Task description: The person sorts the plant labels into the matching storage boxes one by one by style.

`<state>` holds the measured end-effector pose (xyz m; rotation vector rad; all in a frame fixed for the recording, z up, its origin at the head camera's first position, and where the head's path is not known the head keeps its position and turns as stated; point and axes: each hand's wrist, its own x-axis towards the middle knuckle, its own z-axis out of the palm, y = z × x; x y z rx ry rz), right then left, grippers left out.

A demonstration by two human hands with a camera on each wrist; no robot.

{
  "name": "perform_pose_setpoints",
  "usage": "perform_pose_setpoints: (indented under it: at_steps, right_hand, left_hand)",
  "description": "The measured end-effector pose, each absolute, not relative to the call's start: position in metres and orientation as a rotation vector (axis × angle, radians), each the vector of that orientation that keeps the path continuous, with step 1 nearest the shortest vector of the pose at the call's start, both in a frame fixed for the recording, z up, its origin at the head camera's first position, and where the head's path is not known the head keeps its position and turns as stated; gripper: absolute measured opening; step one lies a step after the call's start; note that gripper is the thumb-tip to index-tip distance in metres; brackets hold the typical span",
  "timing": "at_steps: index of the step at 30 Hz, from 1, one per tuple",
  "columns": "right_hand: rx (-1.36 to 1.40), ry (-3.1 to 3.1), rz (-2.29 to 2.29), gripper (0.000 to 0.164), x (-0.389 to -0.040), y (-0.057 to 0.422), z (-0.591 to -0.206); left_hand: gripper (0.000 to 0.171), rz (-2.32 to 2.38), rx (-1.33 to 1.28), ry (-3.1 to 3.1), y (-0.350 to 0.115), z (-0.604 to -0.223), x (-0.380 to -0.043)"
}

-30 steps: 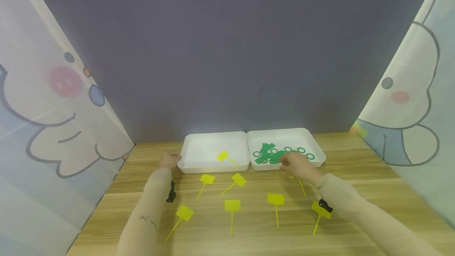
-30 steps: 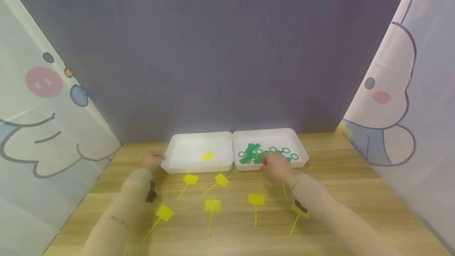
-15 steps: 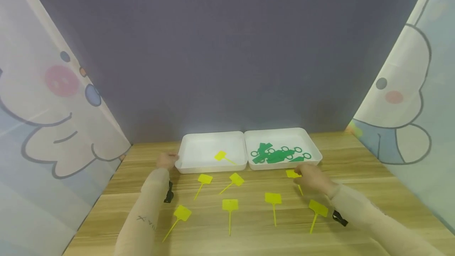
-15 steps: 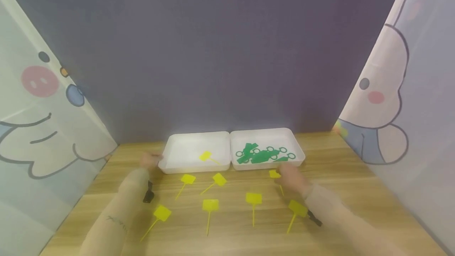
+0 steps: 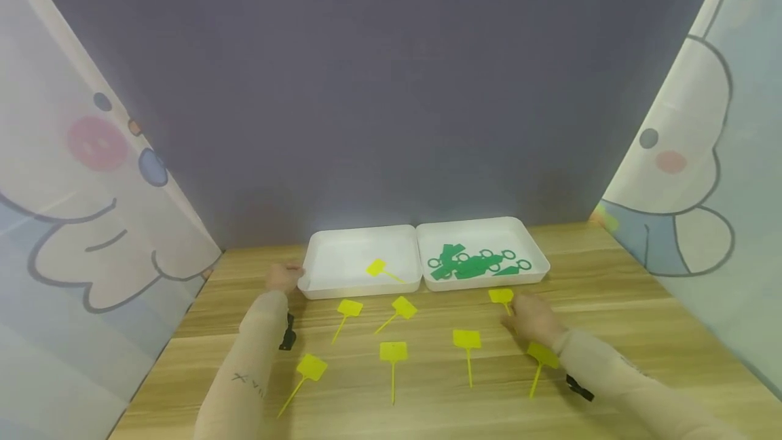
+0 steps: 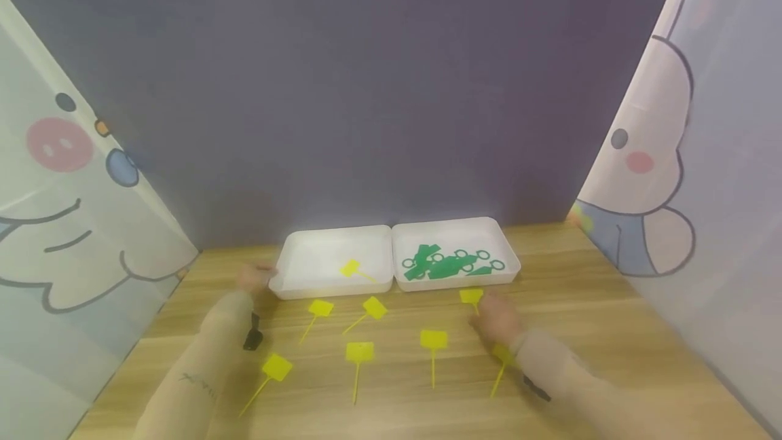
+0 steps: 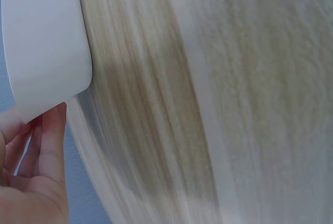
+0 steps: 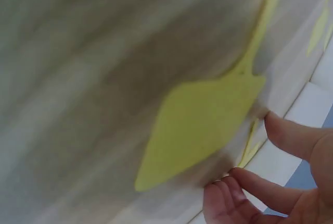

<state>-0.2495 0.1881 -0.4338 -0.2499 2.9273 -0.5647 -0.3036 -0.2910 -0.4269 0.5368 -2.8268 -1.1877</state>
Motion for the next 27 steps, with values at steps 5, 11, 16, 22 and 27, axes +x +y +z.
perform_pose_setpoints:
  at_steps: [5,11,16,22,27]
  right_hand:
    - [-0.330,2.988,-0.518,0.023,-0.250,0.188,-0.434]
    - [-0.330,2.993,-0.520,0.018,-0.250,0.191,-0.436]
    - [-0.357,3.041,-0.494,0.013,-0.250,0.193,-0.438]
    - [-0.390,3.054,-0.443,0.022,-0.251,0.192,-0.440]
    - [-0.399,3.062,-0.390,0.017,-0.252,0.194,-0.440]
  left_hand:
    - [0.035,-1.177,0.534,-2.827,-0.292,-0.427,-0.302]
    - [0.036,-1.192,0.520,-2.827,-0.291,-0.425,-0.301]
    - [0.036,-1.197,0.520,-2.808,-0.293,-0.430,-0.304]
    - [0.036,-1.219,0.534,-2.790,-0.299,-0.438,-0.310]
    - [0.036,-1.238,0.535,-2.791,-0.299,-0.439,-0.312]
